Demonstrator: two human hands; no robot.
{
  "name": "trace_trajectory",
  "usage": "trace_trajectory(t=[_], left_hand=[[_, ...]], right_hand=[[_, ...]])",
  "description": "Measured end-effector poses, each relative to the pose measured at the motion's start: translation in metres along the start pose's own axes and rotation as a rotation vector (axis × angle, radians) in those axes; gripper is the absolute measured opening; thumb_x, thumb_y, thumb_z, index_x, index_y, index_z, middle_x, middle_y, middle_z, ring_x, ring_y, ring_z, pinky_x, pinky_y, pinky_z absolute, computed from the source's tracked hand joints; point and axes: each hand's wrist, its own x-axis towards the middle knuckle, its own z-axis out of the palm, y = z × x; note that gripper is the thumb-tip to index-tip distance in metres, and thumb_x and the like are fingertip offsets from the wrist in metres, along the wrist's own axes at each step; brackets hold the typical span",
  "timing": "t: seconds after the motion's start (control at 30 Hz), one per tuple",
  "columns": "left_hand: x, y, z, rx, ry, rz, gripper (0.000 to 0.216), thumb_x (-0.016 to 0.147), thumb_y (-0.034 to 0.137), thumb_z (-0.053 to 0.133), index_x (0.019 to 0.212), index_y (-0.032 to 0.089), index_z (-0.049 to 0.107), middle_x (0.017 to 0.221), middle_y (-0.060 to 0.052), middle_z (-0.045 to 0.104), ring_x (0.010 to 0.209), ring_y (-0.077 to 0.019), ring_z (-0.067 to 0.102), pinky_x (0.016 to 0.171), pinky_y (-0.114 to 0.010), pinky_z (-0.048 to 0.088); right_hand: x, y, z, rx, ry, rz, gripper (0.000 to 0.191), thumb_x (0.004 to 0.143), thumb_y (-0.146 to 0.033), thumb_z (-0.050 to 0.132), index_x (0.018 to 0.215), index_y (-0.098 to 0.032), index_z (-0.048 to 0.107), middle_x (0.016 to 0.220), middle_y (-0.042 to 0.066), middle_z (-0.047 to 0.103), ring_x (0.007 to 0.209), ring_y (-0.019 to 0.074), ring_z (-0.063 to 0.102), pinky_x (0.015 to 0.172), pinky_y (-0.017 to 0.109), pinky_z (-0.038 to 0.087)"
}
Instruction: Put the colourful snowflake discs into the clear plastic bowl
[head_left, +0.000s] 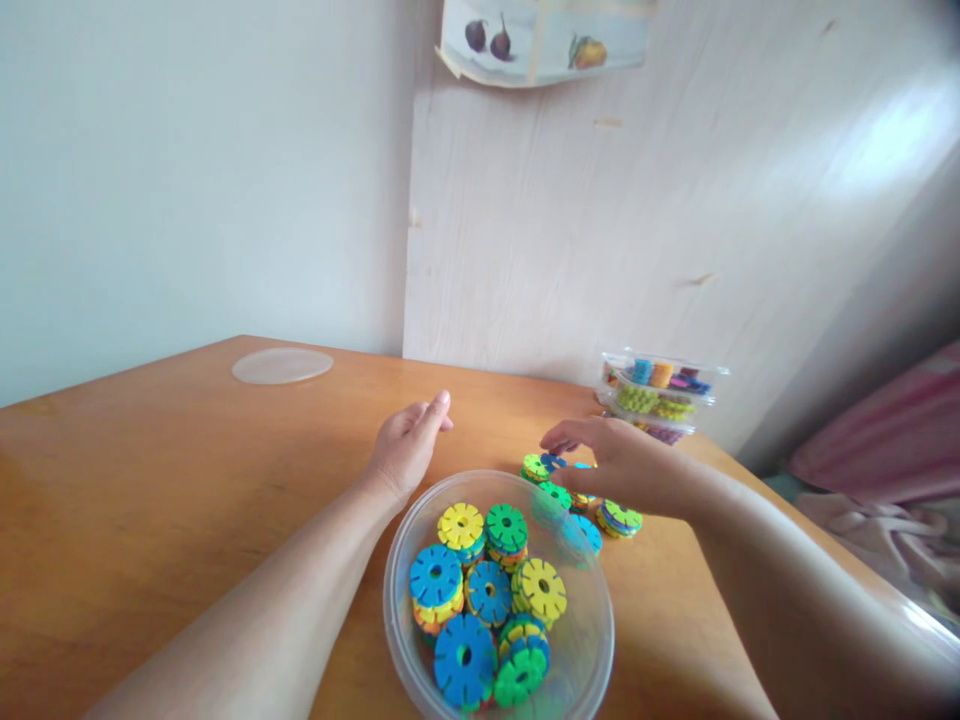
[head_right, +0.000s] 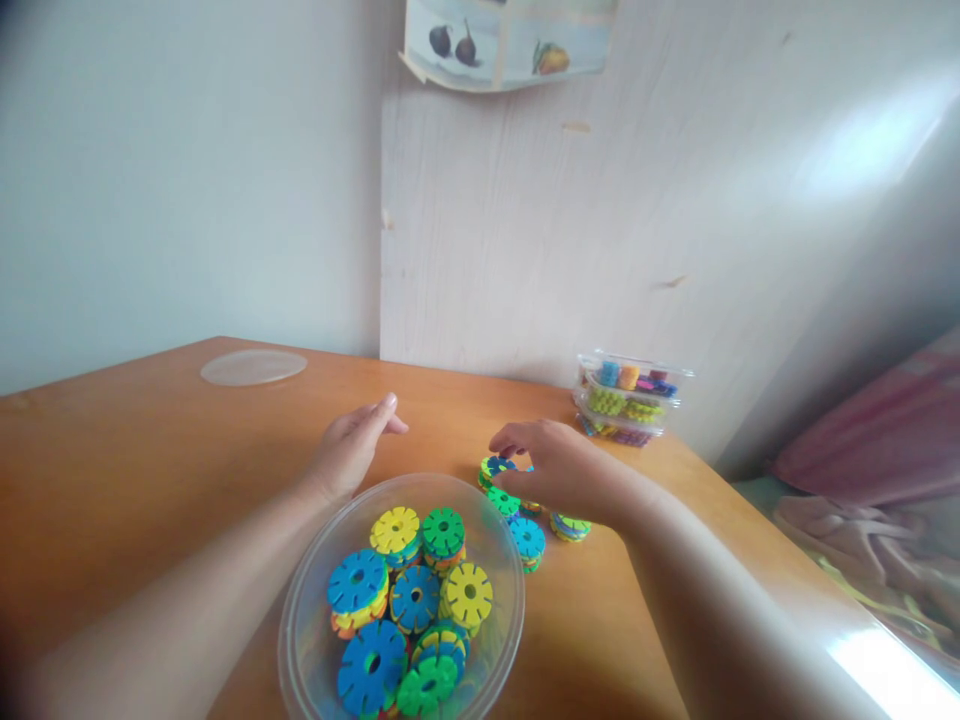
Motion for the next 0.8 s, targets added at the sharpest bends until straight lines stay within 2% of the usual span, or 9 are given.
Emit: trace_trajectory(t=[0.2, 0.33, 0.43, 0.53, 0.67, 0.8], left_hand=[[0.002, 0.001, -0.001, 0.005, -0.009, -0.009, 0.059, 0.083, 0.076, 0.052, 0.068, 0.021, 0.069, 0.084, -0.006, 0.075, 0.091, -0.0250, 0.066, 0.090, -0.036, 0.046], [0.003, 0.002, -0.002, 0.010, -0.003, -0.011, 0.060, 0.083, 0.076, 0.051, 0.067, 0.022, 0.069, 0.082, -0.006, 0.075, 0.091, -0.0250, 0.067, 0.089, -0.036, 0.046], [0.002, 0.002, -0.002, 0.008, -0.005, -0.006, 0.060, 0.083, 0.076, 0.051, 0.067, 0.022, 0.069, 0.083, -0.006, 0.075, 0.091, -0.0251, 0.066, 0.088, -0.035, 0.047], [0.001, 0.000, -0.002, 0.011, -0.002, 0.002, 0.060, 0.083, 0.077, 0.051, 0.068, 0.022, 0.069, 0.083, -0.005, 0.075, 0.090, -0.0249, 0.067, 0.086, -0.035, 0.047], [0.001, -0.002, -0.001, 0.022, -0.005, 0.003, 0.060, 0.084, 0.076, 0.051, 0.069, 0.022, 0.070, 0.082, -0.005, 0.075, 0.089, -0.0245, 0.067, 0.084, -0.034, 0.046], [0.001, -0.003, -0.001, 0.023, -0.016, 0.021, 0.060, 0.085, 0.076, 0.051, 0.068, 0.022, 0.069, 0.082, -0.004, 0.075, 0.087, -0.0238, 0.067, 0.081, -0.034, 0.047]], right_hand=[[-0.049, -0.042, -0.009, 0.065, 0.045, -0.170, 0.031, 0.090, -0.040, 0.069, 0.119, -0.031, 0.072, 0.113, 0.003, 0.075, 0.103, 0.0220, 0.067, 0.090, 0.036, 0.054], [-0.057, -0.050, -0.008, 0.043, 0.013, -0.229, 0.038, 0.089, -0.044, 0.071, 0.125, -0.032, 0.070, 0.113, 0.005, 0.075, 0.103, 0.0239, 0.067, 0.088, 0.038, 0.054], [-0.047, -0.038, -0.008, 0.045, 0.032, -0.151, 0.032, 0.093, -0.040, 0.065, 0.122, -0.030, 0.071, 0.115, 0.005, 0.075, 0.104, 0.0238, 0.068, 0.089, 0.037, 0.055], [-0.025, -0.010, -0.004, 0.011, 0.035, -0.045, 0.028, 0.092, -0.033, 0.061, 0.116, -0.025, 0.074, 0.118, 0.006, 0.075, 0.105, 0.0245, 0.069, 0.090, 0.037, 0.055], [0.009, 0.026, 0.010, -0.078, -0.022, 0.043, 0.038, 0.088, -0.035, 0.064, 0.122, -0.019, 0.072, 0.124, 0.011, 0.074, 0.110, 0.0282, 0.069, 0.098, 0.042, 0.053], [0.031, 0.035, 0.023, -0.120, -0.121, 0.053, 0.048, 0.088, -0.041, 0.064, 0.127, -0.014, 0.070, 0.129, 0.015, 0.071, 0.116, 0.0312, 0.066, 0.102, 0.044, 0.050]])
